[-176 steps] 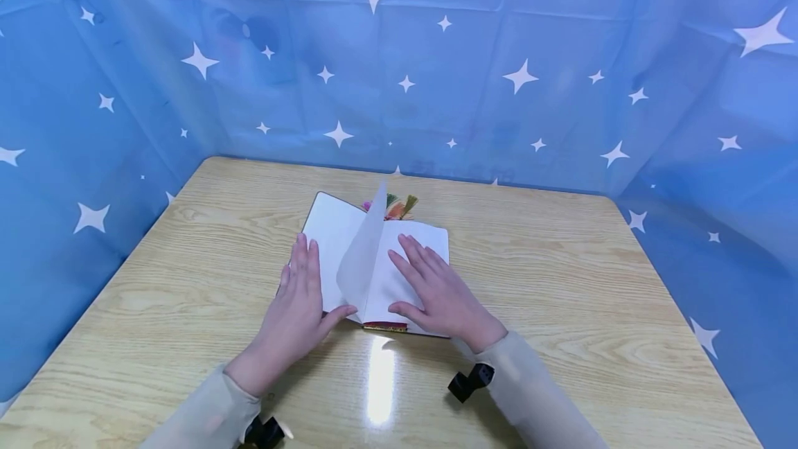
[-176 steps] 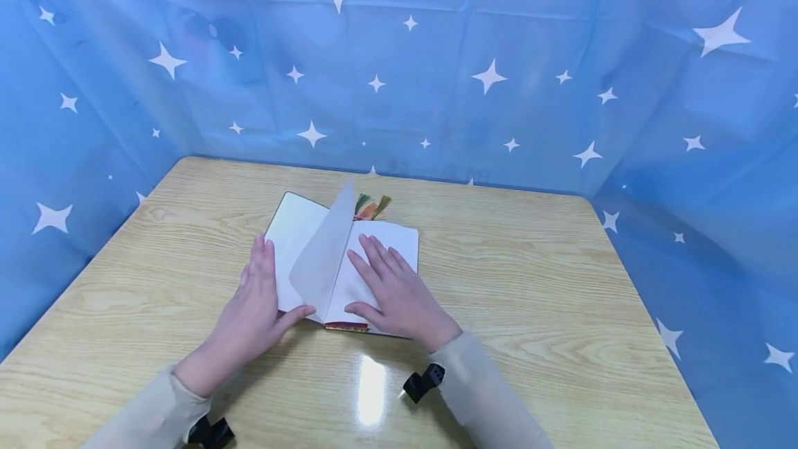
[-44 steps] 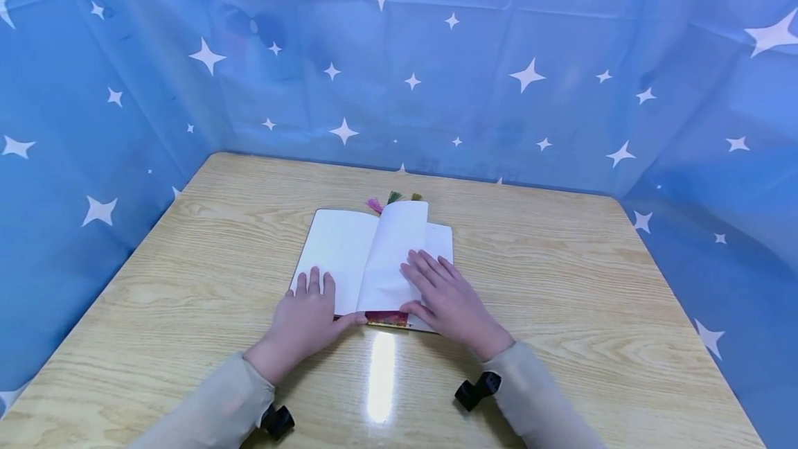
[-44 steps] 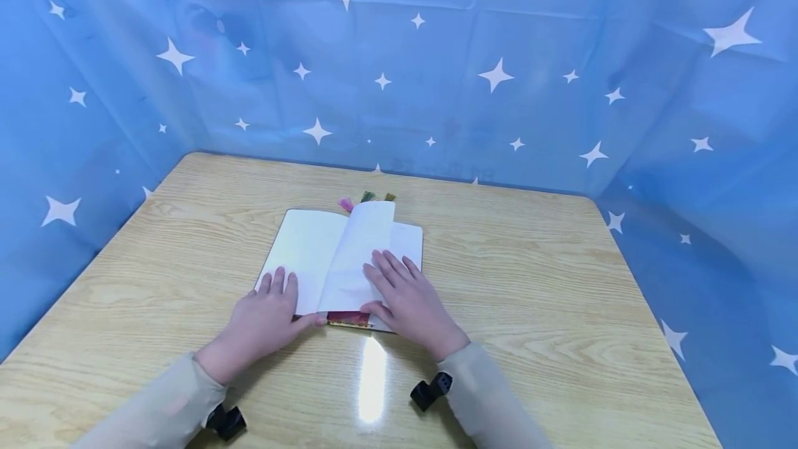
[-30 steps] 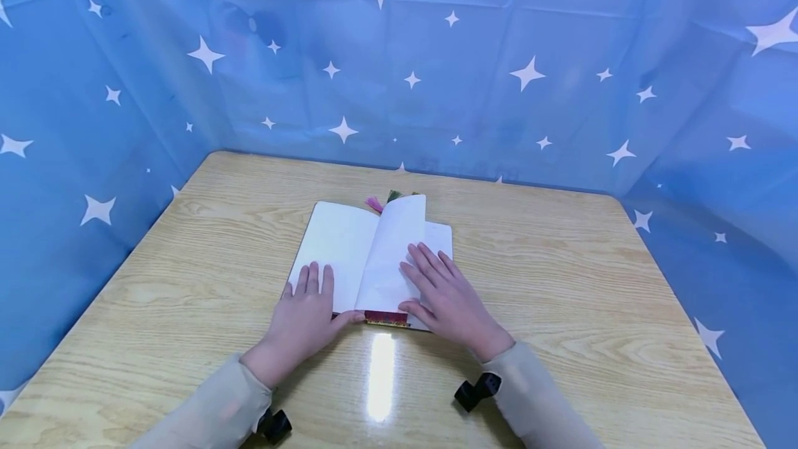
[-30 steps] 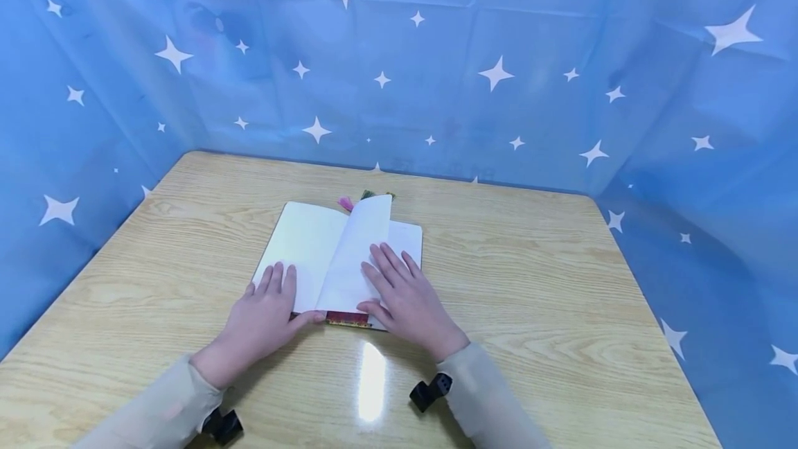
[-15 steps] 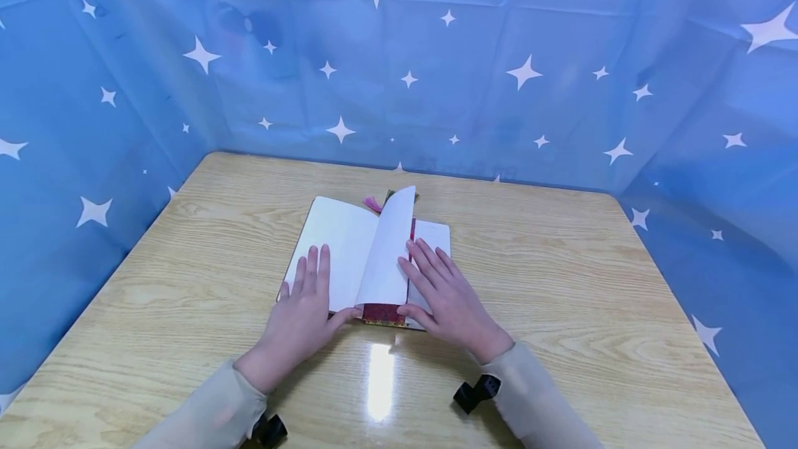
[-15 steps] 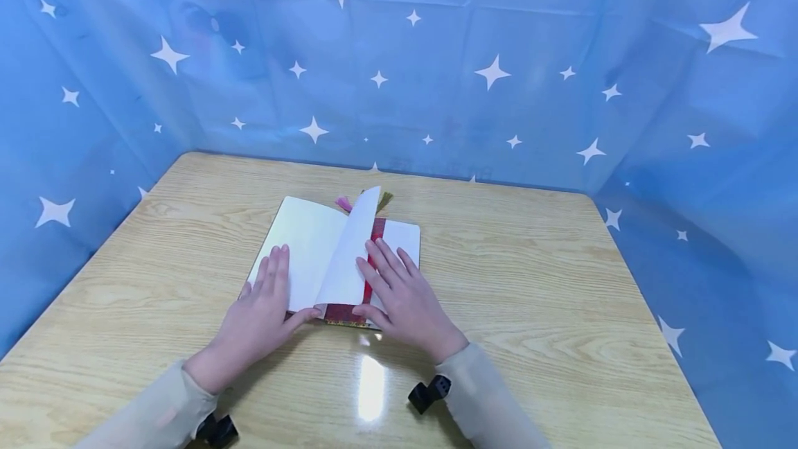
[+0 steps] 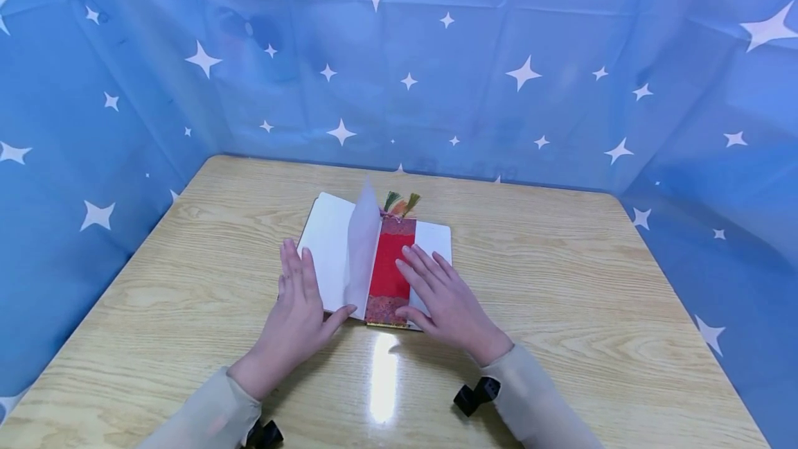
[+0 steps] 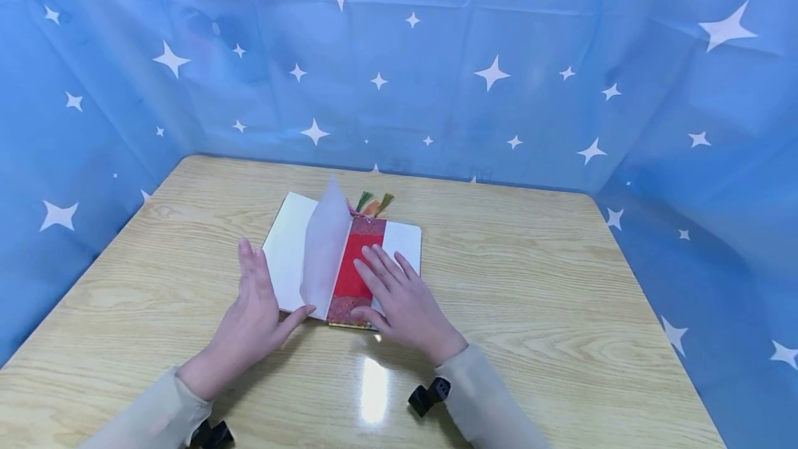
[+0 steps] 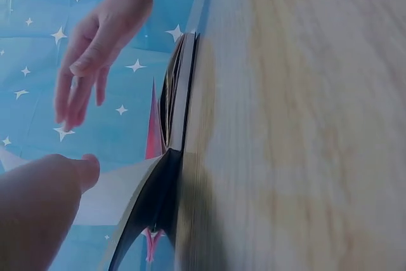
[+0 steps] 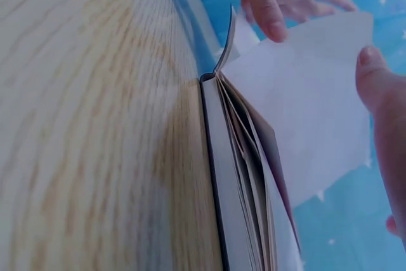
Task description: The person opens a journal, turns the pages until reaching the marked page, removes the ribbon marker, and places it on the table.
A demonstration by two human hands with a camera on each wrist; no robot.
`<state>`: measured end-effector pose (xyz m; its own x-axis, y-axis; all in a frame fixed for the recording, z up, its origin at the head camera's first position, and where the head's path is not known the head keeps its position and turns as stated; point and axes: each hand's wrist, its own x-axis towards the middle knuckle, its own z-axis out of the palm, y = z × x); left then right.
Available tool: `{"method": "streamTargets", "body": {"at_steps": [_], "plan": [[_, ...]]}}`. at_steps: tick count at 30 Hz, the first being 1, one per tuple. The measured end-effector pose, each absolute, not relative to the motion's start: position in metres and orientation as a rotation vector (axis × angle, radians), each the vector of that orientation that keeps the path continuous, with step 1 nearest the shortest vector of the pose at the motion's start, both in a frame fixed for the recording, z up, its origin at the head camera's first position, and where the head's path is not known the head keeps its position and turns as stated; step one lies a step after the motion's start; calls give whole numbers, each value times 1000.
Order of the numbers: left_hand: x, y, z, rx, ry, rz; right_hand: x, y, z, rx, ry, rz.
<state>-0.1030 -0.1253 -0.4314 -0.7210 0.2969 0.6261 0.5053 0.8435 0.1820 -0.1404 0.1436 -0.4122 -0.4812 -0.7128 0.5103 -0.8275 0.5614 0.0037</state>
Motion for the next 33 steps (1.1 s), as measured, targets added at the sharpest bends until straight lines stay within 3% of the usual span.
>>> {"method": "streamTargets", "body": {"at_steps": [16,33], "plan": [[-107,-128,-424,-672,-2277,-284,-135,143,-419,1216,-2654,177],[-103,-137,-422,-688,-2779,-37,-136,144,-424,1214,-2672,179]]}}
